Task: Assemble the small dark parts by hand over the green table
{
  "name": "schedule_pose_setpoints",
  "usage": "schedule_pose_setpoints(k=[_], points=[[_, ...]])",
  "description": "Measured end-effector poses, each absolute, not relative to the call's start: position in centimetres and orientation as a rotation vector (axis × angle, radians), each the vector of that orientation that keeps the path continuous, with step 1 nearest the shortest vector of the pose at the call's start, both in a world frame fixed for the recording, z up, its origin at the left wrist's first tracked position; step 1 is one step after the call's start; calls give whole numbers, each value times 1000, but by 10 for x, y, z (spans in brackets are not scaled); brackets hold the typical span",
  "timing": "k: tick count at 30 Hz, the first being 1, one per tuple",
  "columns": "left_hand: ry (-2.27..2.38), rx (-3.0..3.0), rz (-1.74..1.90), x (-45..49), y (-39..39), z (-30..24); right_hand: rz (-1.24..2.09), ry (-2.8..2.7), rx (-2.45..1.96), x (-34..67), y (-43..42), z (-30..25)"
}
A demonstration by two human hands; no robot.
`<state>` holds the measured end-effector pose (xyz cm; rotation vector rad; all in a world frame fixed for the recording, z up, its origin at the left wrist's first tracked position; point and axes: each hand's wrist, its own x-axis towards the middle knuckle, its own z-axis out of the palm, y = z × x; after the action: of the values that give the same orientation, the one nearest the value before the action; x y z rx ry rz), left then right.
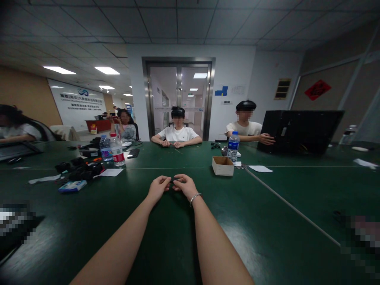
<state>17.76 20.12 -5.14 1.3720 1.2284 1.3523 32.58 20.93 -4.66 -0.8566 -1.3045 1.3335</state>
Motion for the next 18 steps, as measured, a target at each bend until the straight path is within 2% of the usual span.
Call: schedule_pose_setpoints(k=[18], points=[[1117,1308,1361,176,189,-37,1361,-1271,-833,327,213,-50]])
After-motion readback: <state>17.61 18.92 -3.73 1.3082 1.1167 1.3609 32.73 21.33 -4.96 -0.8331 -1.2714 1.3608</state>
